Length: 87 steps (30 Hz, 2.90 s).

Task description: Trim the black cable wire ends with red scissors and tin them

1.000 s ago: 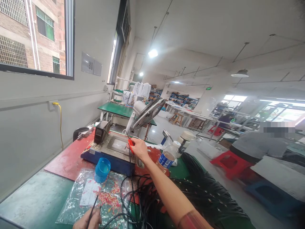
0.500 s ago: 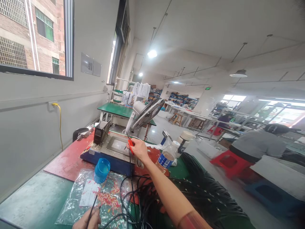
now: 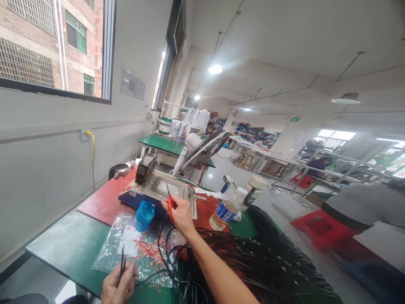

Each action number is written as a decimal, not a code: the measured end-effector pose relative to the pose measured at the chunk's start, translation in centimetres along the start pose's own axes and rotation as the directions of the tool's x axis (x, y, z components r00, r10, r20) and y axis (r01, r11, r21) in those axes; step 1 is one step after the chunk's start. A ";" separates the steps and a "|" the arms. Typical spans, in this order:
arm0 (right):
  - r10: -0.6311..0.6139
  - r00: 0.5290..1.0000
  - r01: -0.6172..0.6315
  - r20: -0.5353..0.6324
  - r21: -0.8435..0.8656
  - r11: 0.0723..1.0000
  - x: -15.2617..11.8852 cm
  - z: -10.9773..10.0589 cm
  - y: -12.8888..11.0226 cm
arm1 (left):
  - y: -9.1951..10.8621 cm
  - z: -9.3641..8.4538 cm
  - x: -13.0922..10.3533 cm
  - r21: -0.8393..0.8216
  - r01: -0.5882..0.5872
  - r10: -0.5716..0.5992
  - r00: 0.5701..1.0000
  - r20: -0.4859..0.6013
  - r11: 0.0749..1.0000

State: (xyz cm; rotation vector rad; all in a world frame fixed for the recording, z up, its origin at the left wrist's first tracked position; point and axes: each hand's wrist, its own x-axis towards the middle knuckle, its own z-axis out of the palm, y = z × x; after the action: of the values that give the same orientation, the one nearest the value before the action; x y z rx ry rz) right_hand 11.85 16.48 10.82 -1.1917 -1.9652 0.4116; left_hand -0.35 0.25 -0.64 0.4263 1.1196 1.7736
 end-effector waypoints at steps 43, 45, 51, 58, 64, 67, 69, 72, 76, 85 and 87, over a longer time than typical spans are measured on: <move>-0.304 0.911 0.250 0.277 0.215 0.944 -13.4 -2.2 0.3 | 3.1 2.8 -2.7 0.275 0.131 -0.123 0.991 -0.047 0.952; -0.156 0.870 0.001 0.468 0.314 0.949 -13.4 -2.4 0.6 | 2.9 2.6 -2.7 0.269 0.161 -0.145 0.986 -0.077 0.950; -0.148 0.689 -0.307 0.709 0.470 0.827 -13.2 -2.4 1.5 | 2.5 2.2 -2.7 0.328 0.172 -0.161 0.985 -0.060 0.929; -0.100 0.658 -0.441 0.746 0.491 0.751 -13.5 -2.0 1.8 | 2.5 2.0 -2.7 0.360 0.153 -0.147 0.988 -0.044 0.920; -0.079 0.640 -0.492 0.764 0.486 0.722 -13.7 -1.8 1.9 | 2.8 2.2 -3.1 0.395 0.129 -0.126 0.991 -0.035 0.910; -0.038 0.626 -0.527 0.779 0.457 0.717 -13.7 -1.9 1.6 | 2.8 2.2 -3.3 0.384 0.124 -0.118 0.992 -0.039 0.915; -0.038 0.614 -0.538 0.788 0.454 0.710 -13.6 -2.0 1.4 | 2.7 2.1 -3.2 0.360 0.138 -0.129 0.990 -0.049 0.923; -0.059 0.603 -0.538 0.796 0.460 0.706 -13.5 -2.2 1.3 | 2.4 1.9 -2.9 0.324 0.161 -0.154 0.987 -0.049 0.932; -0.070 0.598 -0.533 0.798 0.461 0.710 -13.6 -2.2 1.5 | 2.1 1.7 -2.6 0.332 0.162 -0.154 0.987 -0.049 0.929; -0.061 0.589 -0.548 0.806 0.453 0.703 -13.8 -2.4 1.5 | 2.7 2.1 -3.1 0.395 0.136 -0.134 0.990 -0.033 0.909; -0.069 0.588 -0.550 0.806 0.460 0.697 -13.8 -2.3 1.6 | 2.7 2.1 -3.2 0.437 0.107 -0.099 0.994 -0.041 0.893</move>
State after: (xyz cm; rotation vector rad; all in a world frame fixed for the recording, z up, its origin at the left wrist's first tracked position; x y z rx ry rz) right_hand 18.01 5.22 5.02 -0.8291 -1.9488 1.9449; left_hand 1.19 -1.76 3.33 0.6085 1.5333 1.4269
